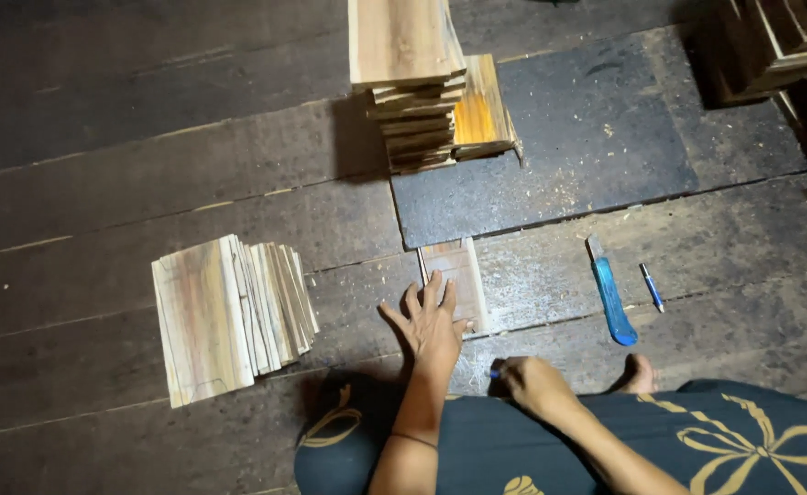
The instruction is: Marking lines on small wooden planks using a pen and a utility knife for future processing.
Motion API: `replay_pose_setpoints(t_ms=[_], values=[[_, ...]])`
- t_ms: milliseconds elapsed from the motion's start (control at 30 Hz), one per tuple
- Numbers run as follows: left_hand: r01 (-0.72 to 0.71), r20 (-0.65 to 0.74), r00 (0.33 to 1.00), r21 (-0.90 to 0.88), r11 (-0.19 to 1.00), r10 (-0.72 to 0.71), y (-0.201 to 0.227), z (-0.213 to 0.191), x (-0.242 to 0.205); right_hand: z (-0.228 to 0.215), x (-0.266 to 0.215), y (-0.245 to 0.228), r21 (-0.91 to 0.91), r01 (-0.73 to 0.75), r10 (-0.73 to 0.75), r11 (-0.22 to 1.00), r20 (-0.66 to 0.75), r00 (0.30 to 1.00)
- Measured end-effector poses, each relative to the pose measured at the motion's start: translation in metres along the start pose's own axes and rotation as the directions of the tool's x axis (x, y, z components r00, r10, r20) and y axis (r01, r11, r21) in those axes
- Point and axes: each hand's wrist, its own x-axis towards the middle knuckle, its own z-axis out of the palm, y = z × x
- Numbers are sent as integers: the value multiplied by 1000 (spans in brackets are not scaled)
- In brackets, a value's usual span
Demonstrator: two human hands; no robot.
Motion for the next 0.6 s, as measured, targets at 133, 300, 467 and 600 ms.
replay_pose_setpoints(t_ms=[133, 300, 467, 600], values=[[71, 138, 989, -121, 990, -54, 14, -47, -9, -36, 4, -49, 39, -55, 63, 998, -233, 971], [86, 169, 983, -97, 992, -68, 12, -43, -5, -40, 61, -70, 15, -15, 19, 1000, -319, 948], [78, 165, 984, -106, 991, -59, 12, -42, -6, -61, 125, -90, -32, -22, 8, 999, -384, 923], [63, 148, 988, -114, 991, -45, 13, -47, -6, -66, 160, -72, -79, -18, -11, 997, -356, 934]])
